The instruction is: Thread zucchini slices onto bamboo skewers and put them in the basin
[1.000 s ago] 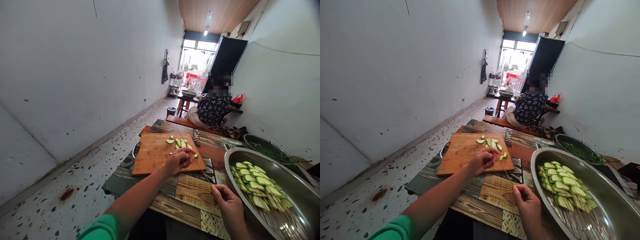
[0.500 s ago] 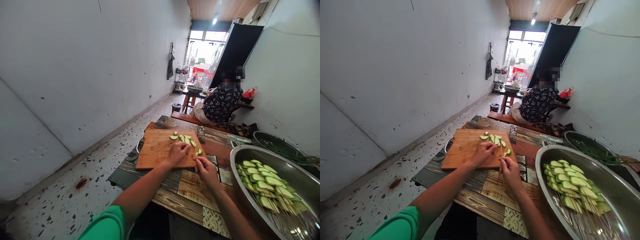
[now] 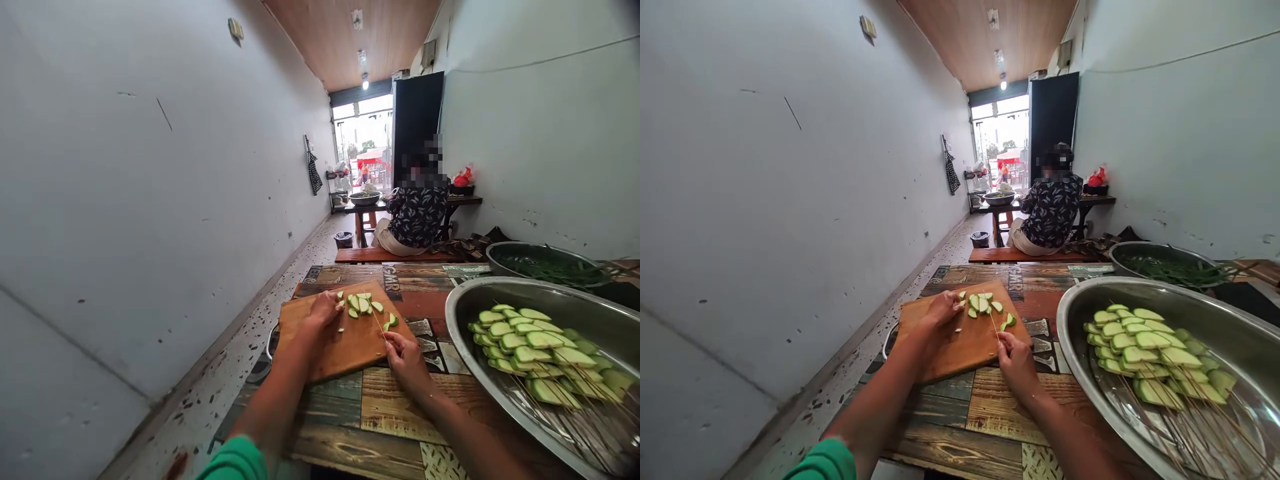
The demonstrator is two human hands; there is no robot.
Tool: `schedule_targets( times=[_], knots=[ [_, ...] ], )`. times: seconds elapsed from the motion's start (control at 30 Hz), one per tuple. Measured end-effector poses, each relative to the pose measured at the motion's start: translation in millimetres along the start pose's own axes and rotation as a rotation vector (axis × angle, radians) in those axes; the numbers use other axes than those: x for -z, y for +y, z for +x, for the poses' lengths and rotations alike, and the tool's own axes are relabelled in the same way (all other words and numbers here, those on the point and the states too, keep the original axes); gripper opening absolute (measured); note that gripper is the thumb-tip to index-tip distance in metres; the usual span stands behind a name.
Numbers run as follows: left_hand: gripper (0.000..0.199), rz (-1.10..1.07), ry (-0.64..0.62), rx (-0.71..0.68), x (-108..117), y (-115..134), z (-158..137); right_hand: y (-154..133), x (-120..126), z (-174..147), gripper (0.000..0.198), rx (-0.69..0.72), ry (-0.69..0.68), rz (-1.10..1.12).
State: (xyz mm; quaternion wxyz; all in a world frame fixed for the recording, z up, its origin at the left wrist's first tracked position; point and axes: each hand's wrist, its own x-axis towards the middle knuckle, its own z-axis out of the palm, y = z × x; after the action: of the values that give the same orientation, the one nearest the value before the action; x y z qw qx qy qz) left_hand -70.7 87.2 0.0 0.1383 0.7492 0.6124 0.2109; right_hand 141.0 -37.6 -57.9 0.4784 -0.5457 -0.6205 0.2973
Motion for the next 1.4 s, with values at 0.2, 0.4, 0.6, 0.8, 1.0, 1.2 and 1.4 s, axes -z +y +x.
schedule_targets(
  times=[0.2,0.4,0.6,0.8,1.0,1.2,1.4],
  knots=[
    [0.020,-0.084,0.022,-0.028,9,12,-4,1,0,-1,0.049,0.036,-0.007,-0.016],
    [0.023,-1.241,-0.217,0.242,-8,30,-30,-4,0,-5,0.047,0.054,-0.031,-0.115],
    [0.024,-0.594,0.156,0.128,-26,33,-45,-2,-6,0,0.044,0.001,-0.087,-0.157],
    [0.034,-0.211,-0.132,-0.201,-13,46,-61,-4,-7,0,0.041,-0.036,-0.094,-0.125],
    [0.075,0.385,-0.030,-0.045,-24,74,-77,-8,-3,-3,0.038,-0.006,0.048,-0.063],
    [0.053,0.300,-0.053,-0.017,-37,83,-81,-10,4,-4,0.040,-0.029,0.089,-0.048],
    [0.022,-0.120,-0.005,-0.076,-34,68,-72,-10,5,-5,0.044,0.020,0.094,-0.076]
  ],
)
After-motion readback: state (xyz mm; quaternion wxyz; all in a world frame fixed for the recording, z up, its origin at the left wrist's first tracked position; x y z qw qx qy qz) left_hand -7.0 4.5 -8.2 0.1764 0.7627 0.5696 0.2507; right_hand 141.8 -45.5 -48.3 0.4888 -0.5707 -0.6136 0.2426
